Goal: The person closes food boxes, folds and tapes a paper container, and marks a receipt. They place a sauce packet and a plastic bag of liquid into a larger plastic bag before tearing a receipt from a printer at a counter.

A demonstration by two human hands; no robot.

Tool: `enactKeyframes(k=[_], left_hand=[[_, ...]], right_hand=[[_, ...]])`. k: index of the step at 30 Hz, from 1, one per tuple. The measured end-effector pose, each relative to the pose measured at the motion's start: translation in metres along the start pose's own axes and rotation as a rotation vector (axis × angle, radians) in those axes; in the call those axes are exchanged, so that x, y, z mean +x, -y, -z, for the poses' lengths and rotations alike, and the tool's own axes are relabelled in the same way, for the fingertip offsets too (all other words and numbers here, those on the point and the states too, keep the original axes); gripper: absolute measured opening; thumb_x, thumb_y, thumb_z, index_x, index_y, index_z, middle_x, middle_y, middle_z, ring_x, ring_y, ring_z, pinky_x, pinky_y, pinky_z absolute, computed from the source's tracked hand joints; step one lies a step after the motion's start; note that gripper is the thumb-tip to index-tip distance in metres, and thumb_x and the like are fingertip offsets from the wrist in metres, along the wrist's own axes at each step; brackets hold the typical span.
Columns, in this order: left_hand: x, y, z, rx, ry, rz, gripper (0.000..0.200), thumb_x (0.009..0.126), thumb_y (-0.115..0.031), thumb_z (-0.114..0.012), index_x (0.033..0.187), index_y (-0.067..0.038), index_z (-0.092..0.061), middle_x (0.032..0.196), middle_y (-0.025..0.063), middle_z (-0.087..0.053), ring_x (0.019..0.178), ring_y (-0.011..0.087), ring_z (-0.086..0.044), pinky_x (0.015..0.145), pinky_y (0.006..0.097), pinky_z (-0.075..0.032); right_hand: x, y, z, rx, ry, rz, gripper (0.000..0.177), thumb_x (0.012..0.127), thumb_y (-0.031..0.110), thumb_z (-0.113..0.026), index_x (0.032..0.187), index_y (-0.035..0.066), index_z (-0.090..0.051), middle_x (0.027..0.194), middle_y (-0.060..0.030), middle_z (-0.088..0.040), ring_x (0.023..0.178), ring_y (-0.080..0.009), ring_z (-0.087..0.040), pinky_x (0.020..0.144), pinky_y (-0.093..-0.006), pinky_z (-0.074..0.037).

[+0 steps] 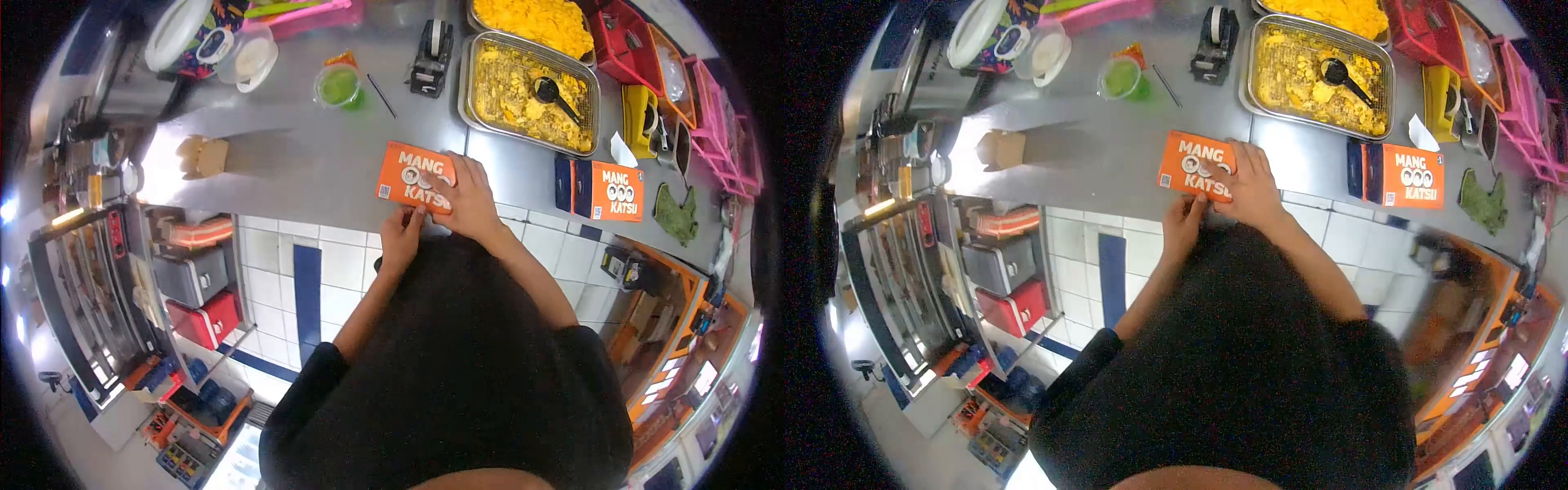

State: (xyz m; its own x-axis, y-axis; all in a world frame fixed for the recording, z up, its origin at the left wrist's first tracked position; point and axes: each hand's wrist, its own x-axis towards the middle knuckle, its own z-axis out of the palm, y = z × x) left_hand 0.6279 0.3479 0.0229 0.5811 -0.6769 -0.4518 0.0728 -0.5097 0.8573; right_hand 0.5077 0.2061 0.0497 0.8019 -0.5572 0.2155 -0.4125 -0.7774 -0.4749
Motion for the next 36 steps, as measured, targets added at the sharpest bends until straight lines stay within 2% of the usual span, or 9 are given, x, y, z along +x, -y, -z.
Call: enactKeyframes(k=[6,10,14,16,18,23,30,33,36], left_hand=[[0.035,0.039,0.013,0.493,-0.235,-0.815,0.017,0.086,-0.024,-0.076,0.087,-0.009,-0.067,0.073,0.0082,-0.065,0.064,0.0287,-0.064,0.058,0.0413,-0.05],[0.048,0.037,0.031,0.686,-0.228,-0.996,0.015,0.082,-0.022,-0.079,0.085,-0.014,-0.067,0.072,0.0061,-0.062,0.061,0.0268,-0.063,0.055,0.0411,-0.049],[0.066,0.062,0.058,0.244,-0.419,-0.592,0.018,0.096,-0.018,-0.063,0.102,-0.001,-0.064,0.092,0.0135,-0.066,0.083,0.0258,-0.064,0.072,0.0365,-0.051],[0.078,0.045,0.068,-0.094,-0.247,-0.243,0.032,0.1,-0.021,-0.061,0.123,0.001,-0.059,0.102,0.0122,-0.066,0.087,0.0208,-0.064,0.077,0.0358,-0.052],[0.064,-0.038,0.063,-0.383,0.318,0.047,0.055,0.098,-0.022,-0.063,0.143,0.003,-0.044,0.12,0.0147,-0.063,0.101,0.0227,-0.065,0.084,0.0418,-0.054],[0.012,-0.132,-0.035,-0.036,0.641,-0.424,0.076,0.094,-0.019,-0.07,0.153,0.002,-0.028,0.126,0.0162,-0.059,0.106,0.0222,-0.062,0.09,0.0353,-0.053],[-0.04,-0.201,-0.226,-0.386,0.669,-0.204,0.079,0.095,-0.019,-0.07,0.153,0.004,-0.022,0.123,0.02,-0.059,0.104,0.0211,-0.065,0.085,0.0321,-0.054],[-0.046,-0.206,-0.267,0.208,0.429,-0.324,0.058,0.096,-0.02,-0.068,0.143,0.003,-0.042,0.112,0.017,-0.066,0.097,0.0179,-0.066,0.084,0.0299,-0.054],[-0.042,-0.169,-0.281,-0.013,0.34,-0.31,0.05,0.098,-0.019,-0.065,0.14,0.002,-0.047,0.111,0.015,-0.067,0.094,0.0153,-0.066,0.079,0.0281,-0.054]], right_hand=[[0.007,0.011,0.01,-0.038,0.053,-0.015,0.073,0.068,0.042,-0.084,0.135,0.023,-0.062,0.139,-0.0237,-0.043,0.13,-0.0433,-0.042,0.111,-0.0532,-0.035],[0.014,0.019,0.001,-0.056,0.206,-0.115,0.074,0.065,0.042,-0.086,0.127,0.009,-0.064,0.14,-0.0281,-0.04,0.135,-0.047,-0.035,0.114,-0.0583,-0.029],[0.02,0.028,0.002,-0.133,0.227,-0.168,0.078,0.066,0.03,-0.083,0.136,0.011,-0.054,0.14,-0.0276,-0.042,0.134,-0.0452,-0.04,0.114,-0.0564,-0.031],[0.013,0.027,0.017,-0.039,0.201,-0.182,0.08,0.064,0.026,-0.084,0.137,0.014,-0.053,0.139,-0.0289,-0.044,0.135,-0.0467,-0.038,0.116,-0.0602,-0.027],[-0.004,0.023,0.051,-0.035,0.198,-0.144,0.08,0.064,0.025,-0.084,0.137,0.015,-0.053,0.138,-0.0279,-0.044,0.135,-0.0458,-0.039,0.117,-0.0605,-0.025],[-0.056,-0.001,0.206,-0.122,0.192,-0.116,0.081,0.062,0.023,-0.086,0.135,0.017,-0.054,0.139,-0.0231,-0.047,0.134,-0.0411,-0.044,0.12,-0.0602,-0.021],[-0.127,-0.132,0.346,-0.292,0.144,-0.115,0.078,0.065,0.032,-0.088,0.135,0.017,-0.055,0.147,-0.0145,-0.048,0.134,-0.0341,-0.048,0.117,-0.0524,-0.029],[-0.173,-0.246,0.348,0.324,-0.375,-0.289,0.057,0.083,0.041,-0.076,0.127,0.007,-0.062,0.117,-0.0123,-0.067,0.108,-0.0243,-0.062,0.096,-0.0396,-0.047],[-0.196,-0.329,0.308,0.333,-0.309,-0.715,0.047,0.097,0.039,-0.063,0.129,0.005,-0.061,0.099,-0.0104,-0.07,0.087,-0.0204,-0.064,0.083,-0.0371,-0.051]])
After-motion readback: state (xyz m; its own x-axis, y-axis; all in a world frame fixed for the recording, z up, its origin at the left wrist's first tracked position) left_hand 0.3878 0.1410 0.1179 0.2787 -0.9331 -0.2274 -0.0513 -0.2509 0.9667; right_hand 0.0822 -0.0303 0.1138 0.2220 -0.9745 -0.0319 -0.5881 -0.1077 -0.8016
